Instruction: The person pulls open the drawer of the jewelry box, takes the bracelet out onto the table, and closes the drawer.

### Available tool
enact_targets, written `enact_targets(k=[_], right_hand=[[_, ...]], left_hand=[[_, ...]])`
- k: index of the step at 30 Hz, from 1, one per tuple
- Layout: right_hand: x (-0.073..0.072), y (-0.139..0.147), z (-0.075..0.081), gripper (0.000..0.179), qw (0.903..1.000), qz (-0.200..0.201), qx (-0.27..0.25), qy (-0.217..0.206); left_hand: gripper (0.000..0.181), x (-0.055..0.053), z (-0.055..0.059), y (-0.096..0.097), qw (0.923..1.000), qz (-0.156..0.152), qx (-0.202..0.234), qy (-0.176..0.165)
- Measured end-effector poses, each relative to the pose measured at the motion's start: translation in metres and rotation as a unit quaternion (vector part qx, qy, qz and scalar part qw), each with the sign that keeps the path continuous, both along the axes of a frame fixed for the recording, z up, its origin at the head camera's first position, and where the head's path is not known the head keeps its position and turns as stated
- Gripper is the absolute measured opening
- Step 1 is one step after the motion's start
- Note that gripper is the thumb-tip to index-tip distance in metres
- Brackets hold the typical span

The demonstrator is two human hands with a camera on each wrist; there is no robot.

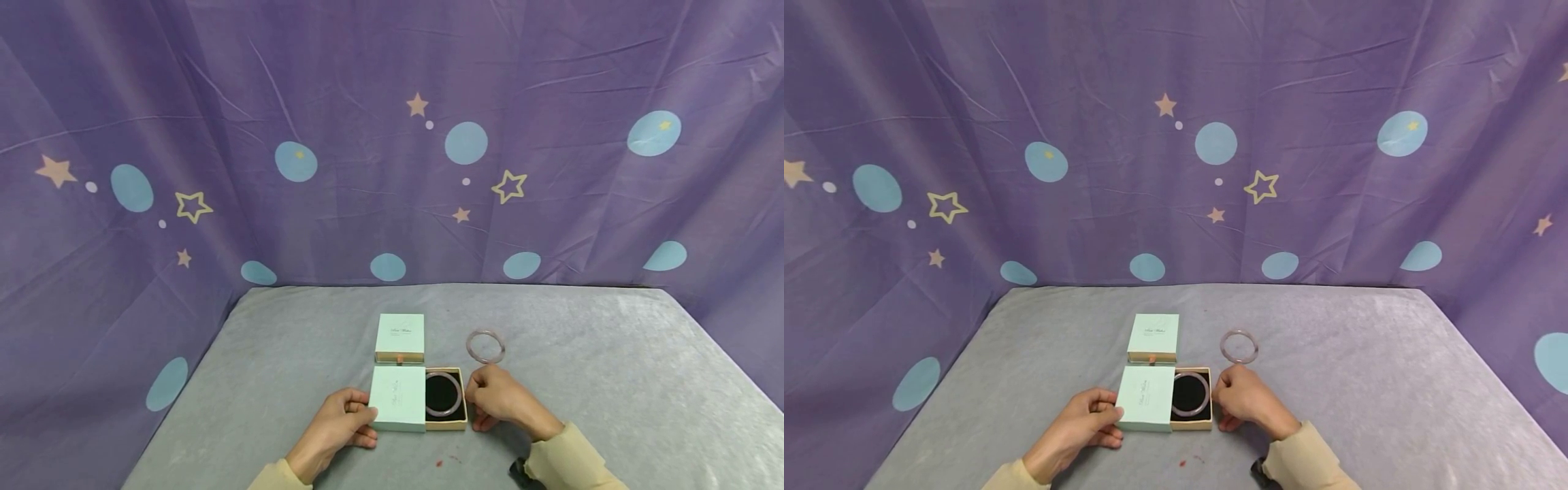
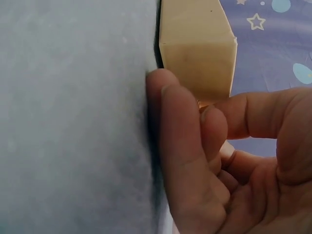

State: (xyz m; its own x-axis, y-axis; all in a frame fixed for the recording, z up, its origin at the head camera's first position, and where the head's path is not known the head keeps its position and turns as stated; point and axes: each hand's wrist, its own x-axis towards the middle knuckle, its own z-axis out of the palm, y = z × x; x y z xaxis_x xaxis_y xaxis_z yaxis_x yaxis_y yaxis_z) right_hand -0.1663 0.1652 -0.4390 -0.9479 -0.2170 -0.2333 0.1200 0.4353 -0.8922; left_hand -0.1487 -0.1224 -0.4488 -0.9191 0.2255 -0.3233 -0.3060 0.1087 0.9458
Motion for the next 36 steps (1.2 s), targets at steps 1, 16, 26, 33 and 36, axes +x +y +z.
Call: enact_targets(k=[1,16,26,33,36], right_hand=[[0.0001,0.0004,0.0002,0.017,1.0000,0.001,0.001,0.001],[0.0005,0.0052,0.0031,0.016,0.9998,0.012,0.017,0.000],[0.0006,0.0070,0.0042,0.019,0.9996,0.010,0.023,-0.010],[-0.0002,0.0089,0.0041,0.018,0.9994,0.011,0.030,-0.016],[-0.0005,0.0093,0.0039,0.018,0.9993,0.012,0.032,-0.014]], left_hand=[[0.044,0.0000,0.0000,0.0001,1.0000,0.000,0.000,0.000],[0.042,0.0005,-0.0002,0.0003,1.0000,0.001,0.002,0.005],[0.041,0.0017,0.0018,0.0008,1.0000,-0.001,0.000,0.005],[0.042,0.0004,-0.0009,0.0005,1.0000,0.000,-0.005,0.004],[0.043,0.0001,-0.0015,0.0005,1.0000,0.000,-0.005,0.003]])
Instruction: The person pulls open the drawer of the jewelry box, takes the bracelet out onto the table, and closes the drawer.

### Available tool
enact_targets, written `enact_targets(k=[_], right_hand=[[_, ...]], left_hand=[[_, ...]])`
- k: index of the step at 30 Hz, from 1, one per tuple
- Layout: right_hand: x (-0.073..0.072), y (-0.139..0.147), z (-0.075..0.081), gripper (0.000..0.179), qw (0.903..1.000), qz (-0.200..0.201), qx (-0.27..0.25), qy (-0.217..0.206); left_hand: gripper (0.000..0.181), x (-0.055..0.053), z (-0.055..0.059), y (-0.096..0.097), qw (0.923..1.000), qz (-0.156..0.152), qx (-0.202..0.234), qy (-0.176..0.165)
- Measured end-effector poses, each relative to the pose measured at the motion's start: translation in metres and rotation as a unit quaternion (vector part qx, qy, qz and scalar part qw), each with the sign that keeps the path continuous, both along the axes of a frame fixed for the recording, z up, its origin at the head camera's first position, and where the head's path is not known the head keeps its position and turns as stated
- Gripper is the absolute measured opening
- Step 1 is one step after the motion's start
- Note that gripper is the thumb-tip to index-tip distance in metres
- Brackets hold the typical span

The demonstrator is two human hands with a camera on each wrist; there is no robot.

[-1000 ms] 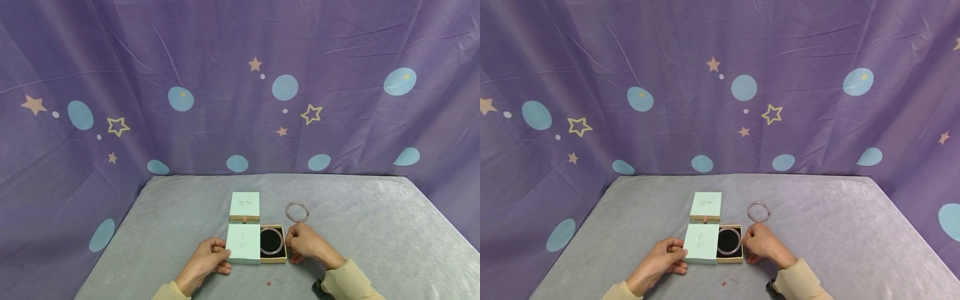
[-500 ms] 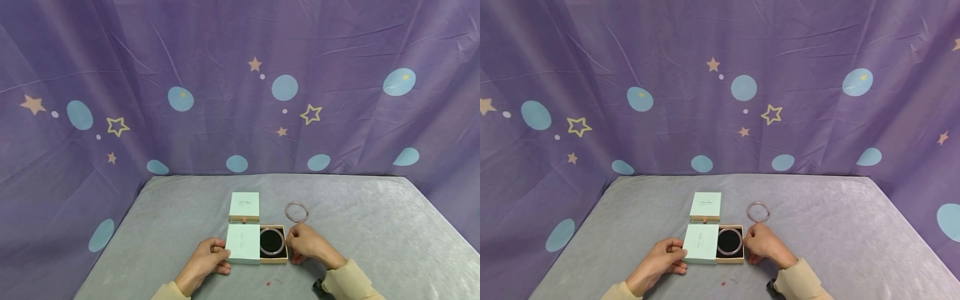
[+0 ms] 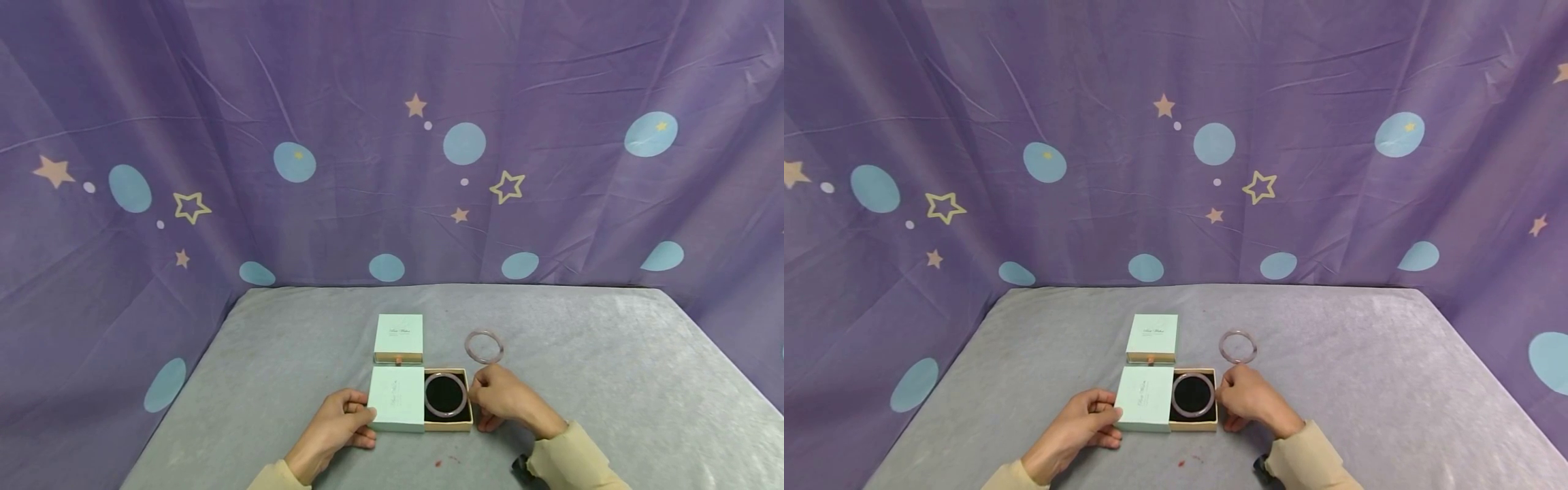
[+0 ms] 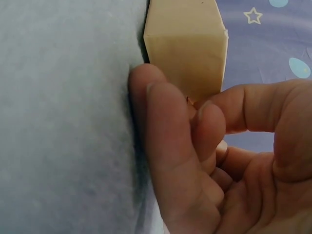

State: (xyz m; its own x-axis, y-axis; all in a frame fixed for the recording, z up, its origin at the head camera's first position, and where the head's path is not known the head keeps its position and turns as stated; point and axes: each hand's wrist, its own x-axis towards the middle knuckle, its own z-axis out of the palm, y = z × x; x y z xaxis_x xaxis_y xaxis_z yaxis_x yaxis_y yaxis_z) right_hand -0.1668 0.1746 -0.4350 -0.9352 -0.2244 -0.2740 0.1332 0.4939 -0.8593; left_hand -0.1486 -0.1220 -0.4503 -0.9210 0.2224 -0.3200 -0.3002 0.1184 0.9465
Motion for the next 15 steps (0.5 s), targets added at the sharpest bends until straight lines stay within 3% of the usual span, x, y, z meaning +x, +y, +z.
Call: enact_targets(k=[15], right_hand=[[0.0006,0.0010,0.0012,0.018,1.0000,-0.001,0.008,-0.005]], left_hand=[[0.043,0.0003,0.0006,-0.0003,1.0000,0.000,0.001,0.000]])
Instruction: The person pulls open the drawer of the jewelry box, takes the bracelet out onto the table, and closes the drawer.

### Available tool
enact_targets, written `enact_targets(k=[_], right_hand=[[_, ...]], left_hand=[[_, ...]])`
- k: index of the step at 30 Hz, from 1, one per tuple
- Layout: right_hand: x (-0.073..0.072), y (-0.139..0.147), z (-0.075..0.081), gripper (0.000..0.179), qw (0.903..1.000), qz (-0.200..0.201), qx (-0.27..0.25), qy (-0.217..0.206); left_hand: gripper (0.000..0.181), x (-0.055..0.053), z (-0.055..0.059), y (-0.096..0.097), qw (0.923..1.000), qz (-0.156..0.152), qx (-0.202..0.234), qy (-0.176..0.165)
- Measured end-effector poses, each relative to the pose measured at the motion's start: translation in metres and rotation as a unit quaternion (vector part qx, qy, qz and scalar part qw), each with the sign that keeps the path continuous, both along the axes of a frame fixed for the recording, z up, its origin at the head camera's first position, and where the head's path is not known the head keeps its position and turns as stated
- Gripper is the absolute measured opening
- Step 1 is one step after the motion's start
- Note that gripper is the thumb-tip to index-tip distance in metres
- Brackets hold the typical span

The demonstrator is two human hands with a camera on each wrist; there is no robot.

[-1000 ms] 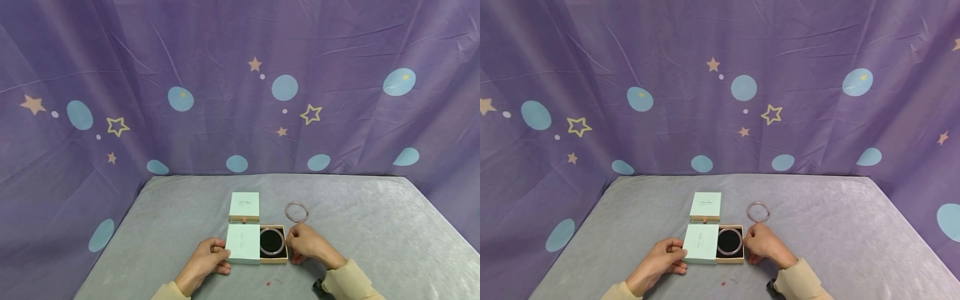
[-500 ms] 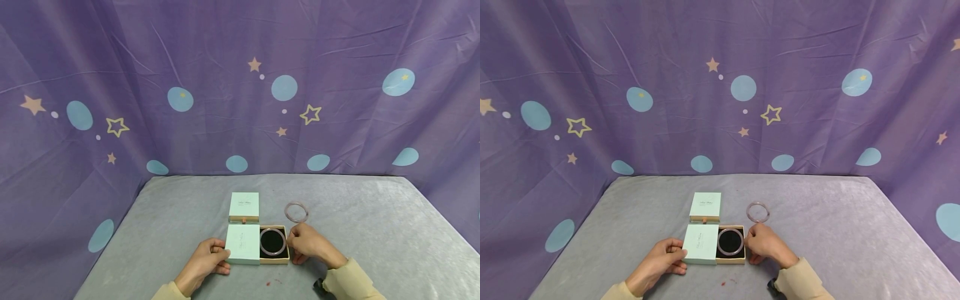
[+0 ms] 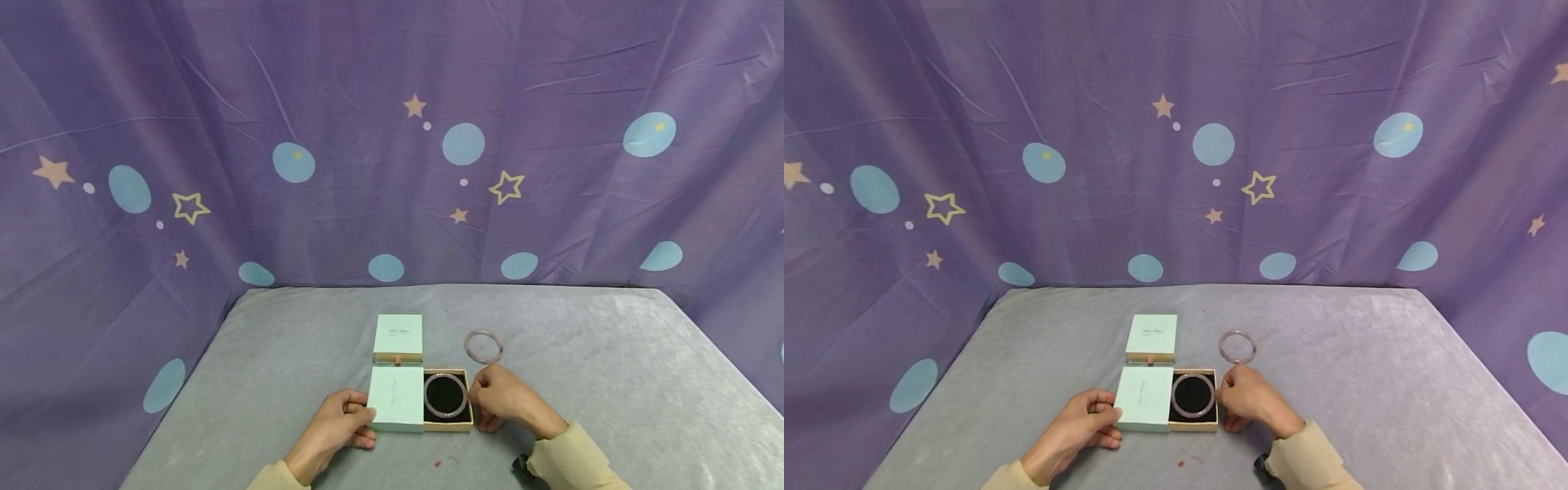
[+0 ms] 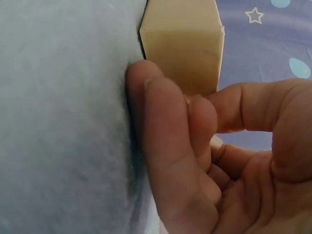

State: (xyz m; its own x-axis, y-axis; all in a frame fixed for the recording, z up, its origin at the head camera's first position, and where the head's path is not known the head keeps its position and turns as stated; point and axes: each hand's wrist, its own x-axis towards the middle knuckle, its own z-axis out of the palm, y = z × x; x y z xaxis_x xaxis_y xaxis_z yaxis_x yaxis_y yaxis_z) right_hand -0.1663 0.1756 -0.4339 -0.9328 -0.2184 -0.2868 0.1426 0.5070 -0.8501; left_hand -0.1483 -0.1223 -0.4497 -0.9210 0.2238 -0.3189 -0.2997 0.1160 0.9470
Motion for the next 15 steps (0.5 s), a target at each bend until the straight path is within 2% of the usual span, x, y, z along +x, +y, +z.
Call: enact_targets(k=[4,8,15], right_hand=[[-0.0003,0.0004,0.0007,0.017,1.0000,-0.002,0.003,-0.001],[-0.0005,0.0000,0.0020,0.016,0.9995,-0.017,0.017,0.022],[-0.0033,-0.0028,0.0039,0.014,0.9914,-0.037,0.042,0.118]], left_hand=[[0.043,0.0009,0.0006,-0.0004,1.0000,-0.001,0.001,0.000],[0.044,0.0015,0.0012,-0.0002,1.0000,0.000,0.000,-0.001],[0.044,0.0009,0.0018,0.0000,1.0000,0.003,0.001,-0.003]])
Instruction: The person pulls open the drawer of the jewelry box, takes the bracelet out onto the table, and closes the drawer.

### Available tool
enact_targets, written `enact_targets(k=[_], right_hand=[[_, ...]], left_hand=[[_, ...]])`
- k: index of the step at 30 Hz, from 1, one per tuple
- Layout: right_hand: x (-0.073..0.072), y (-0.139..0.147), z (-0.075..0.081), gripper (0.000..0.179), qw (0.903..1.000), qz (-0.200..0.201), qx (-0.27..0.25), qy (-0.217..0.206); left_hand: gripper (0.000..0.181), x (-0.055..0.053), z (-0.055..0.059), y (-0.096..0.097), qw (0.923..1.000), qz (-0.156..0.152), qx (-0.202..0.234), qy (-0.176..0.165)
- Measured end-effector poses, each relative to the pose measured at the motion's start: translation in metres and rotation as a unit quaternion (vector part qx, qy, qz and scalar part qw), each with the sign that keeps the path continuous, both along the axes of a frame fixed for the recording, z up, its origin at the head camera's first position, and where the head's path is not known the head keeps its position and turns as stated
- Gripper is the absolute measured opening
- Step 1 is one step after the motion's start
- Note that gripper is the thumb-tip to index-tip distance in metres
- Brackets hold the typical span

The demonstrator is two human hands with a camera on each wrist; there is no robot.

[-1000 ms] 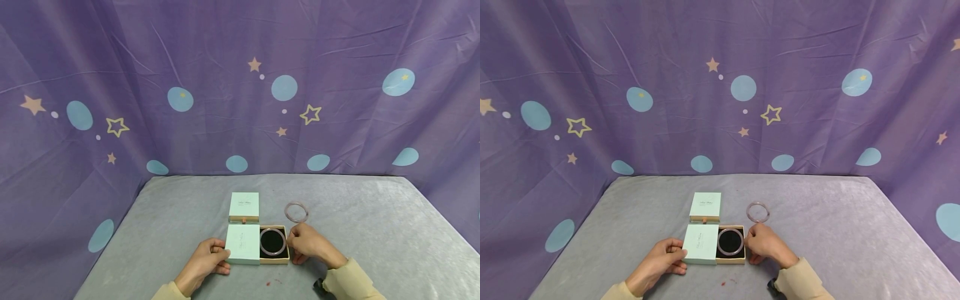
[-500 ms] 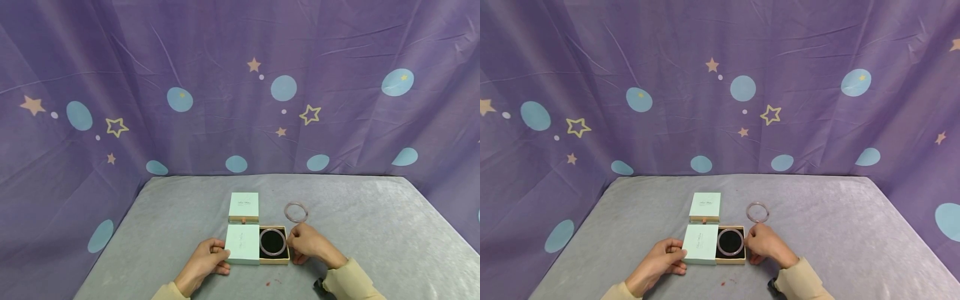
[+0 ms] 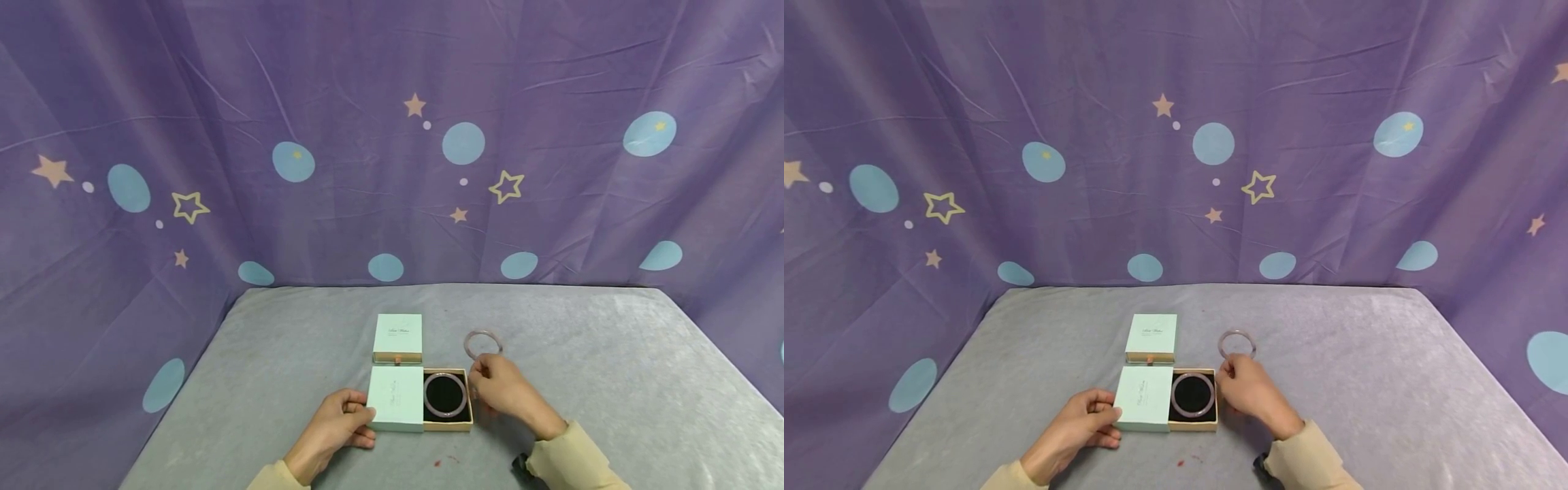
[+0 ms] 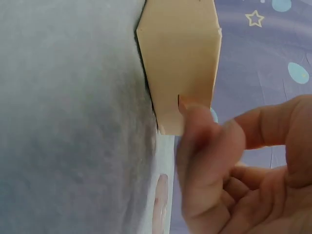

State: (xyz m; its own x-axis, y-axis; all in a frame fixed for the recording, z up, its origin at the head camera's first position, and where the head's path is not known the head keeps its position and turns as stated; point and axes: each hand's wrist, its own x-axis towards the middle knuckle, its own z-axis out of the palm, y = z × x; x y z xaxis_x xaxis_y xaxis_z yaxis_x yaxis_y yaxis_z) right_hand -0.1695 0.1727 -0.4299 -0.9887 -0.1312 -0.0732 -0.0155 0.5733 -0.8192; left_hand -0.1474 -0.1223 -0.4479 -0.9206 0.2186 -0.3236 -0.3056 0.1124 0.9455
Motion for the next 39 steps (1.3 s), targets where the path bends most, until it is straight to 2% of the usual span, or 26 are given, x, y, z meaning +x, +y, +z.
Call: enact_targets(k=[8,15,21,25,31,34,39], right_hand=[[0.001,-0.005,0.001,0.011,0.9941,0.013,0.019,0.106],[0.001,-0.008,-0.001,0.011,0.9824,0.033,0.039,0.180],[0.003,-0.011,-0.002,0.009,0.9711,0.074,0.059,0.219],[0.007,-0.015,-0.002,0.023,0.9568,0.097,0.112,0.250],[0.012,-0.022,-0.002,0.034,0.9351,0.106,0.186,0.282],[0.014,-0.025,-0.002,0.036,0.9299,0.108,0.204,0.287],[0.015,-0.027,-0.003,0.039,0.9272,0.108,0.221,0.282]], left_hand=[[0.043,-0.001,-0.002,0.000,1.0000,-0.002,-0.004,0.001],[0.043,0.000,-0.003,-0.001,1.0000,-0.002,-0.002,0.002],[0.043,0.000,-0.003,0.000,1.0000,-0.001,0.000,0.005],[0.043,-0.001,-0.004,0.000,1.0000,0.000,-0.001,0.005],[0.043,-0.001,-0.004,0.000,1.0000,-0.002,0.001,0.005],[0.043,-0.001,-0.003,0.000,1.0000,-0.002,0.001,0.005],[0.043,-0.001,-0.003,0.000,1.0000,-0.001,0.001,0.004]])
